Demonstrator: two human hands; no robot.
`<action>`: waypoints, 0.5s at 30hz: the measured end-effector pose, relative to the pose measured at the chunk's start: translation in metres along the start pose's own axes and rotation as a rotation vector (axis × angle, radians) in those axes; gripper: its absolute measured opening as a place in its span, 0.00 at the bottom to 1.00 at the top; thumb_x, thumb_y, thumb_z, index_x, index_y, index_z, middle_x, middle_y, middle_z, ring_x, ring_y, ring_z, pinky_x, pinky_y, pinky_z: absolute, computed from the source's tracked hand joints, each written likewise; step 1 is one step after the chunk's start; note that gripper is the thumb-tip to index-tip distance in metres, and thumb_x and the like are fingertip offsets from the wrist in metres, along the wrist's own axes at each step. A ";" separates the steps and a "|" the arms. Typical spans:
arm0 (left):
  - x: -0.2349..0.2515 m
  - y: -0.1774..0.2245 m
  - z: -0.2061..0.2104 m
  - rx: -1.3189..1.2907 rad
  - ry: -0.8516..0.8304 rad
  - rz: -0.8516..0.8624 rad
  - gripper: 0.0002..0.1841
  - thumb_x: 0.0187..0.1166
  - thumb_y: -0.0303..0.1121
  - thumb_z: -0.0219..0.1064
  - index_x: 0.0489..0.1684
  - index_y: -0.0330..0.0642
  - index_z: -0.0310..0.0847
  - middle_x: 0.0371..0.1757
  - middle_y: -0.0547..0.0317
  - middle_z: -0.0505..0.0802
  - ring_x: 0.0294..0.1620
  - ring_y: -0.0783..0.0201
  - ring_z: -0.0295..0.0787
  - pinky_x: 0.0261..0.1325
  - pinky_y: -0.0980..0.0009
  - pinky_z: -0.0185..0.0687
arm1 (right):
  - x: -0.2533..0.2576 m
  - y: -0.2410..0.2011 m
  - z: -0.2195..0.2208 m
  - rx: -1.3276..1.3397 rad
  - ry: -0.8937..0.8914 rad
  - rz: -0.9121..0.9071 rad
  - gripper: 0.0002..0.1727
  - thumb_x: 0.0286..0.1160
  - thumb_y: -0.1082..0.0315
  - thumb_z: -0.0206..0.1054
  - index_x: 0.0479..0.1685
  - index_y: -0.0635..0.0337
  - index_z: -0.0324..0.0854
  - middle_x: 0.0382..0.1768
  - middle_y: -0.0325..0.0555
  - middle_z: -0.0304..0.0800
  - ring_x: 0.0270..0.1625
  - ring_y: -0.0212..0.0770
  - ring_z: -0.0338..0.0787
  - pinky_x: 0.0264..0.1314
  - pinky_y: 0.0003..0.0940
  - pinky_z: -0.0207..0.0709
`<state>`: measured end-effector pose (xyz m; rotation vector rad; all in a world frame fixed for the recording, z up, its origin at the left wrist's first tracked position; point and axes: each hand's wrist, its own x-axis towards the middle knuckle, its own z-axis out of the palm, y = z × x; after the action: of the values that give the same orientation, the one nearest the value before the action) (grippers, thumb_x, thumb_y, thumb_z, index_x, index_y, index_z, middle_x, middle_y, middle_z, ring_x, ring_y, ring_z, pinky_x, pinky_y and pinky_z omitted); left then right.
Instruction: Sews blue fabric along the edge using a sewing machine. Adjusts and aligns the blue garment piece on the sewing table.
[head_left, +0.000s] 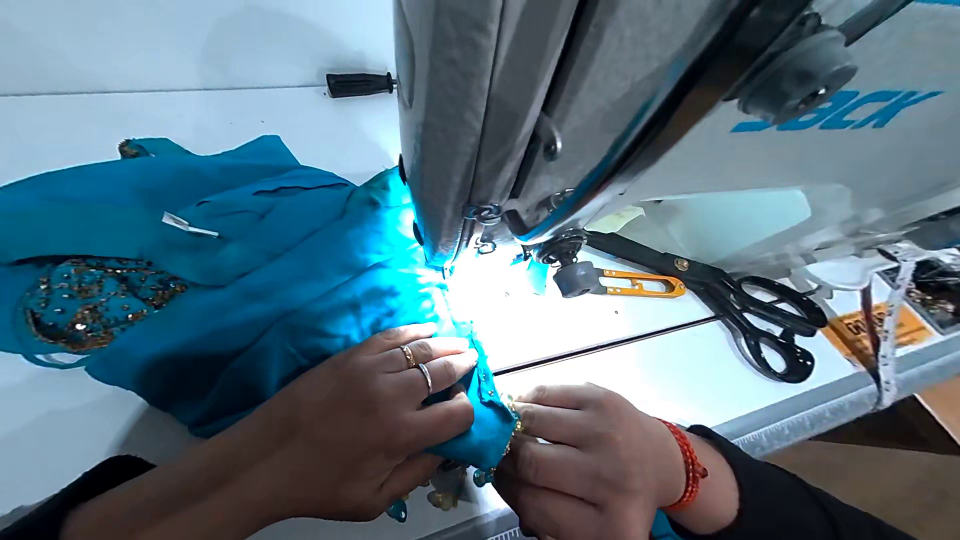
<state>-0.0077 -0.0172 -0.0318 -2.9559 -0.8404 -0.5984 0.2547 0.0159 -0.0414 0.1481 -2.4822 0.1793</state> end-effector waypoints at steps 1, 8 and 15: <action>0.000 0.000 0.000 0.001 -0.003 -0.001 0.22 0.89 0.46 0.43 0.45 0.53 0.88 0.66 0.59 0.92 0.75 0.58 0.84 0.80 0.59 0.74 | -0.001 -0.001 -0.001 0.011 0.056 0.035 0.15 0.85 0.68 0.54 0.32 0.59 0.83 0.30 0.48 0.90 0.35 0.45 0.88 0.38 0.36 0.79; 0.000 0.001 0.001 0.032 0.015 0.033 0.20 0.88 0.45 0.45 0.46 0.52 0.86 0.64 0.58 0.93 0.71 0.57 0.86 0.76 0.58 0.75 | -0.001 0.033 -0.009 0.037 0.096 0.421 0.17 0.75 0.64 0.57 0.49 0.59 0.90 0.50 0.43 0.94 0.58 0.33 0.90 0.60 0.26 0.83; -0.001 0.000 0.003 0.057 0.104 0.094 0.20 0.87 0.43 0.48 0.46 0.46 0.88 0.55 0.58 0.96 0.65 0.59 0.89 0.76 0.64 0.74 | -0.001 0.056 -0.003 0.058 -0.049 0.259 0.14 0.74 0.68 0.61 0.40 0.57 0.95 0.49 0.44 0.97 0.61 0.40 0.91 0.65 0.33 0.82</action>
<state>-0.0073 -0.0177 -0.0353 -2.8654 -0.6936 -0.7039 0.2491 0.0715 -0.0448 -0.1478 -2.5391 0.3611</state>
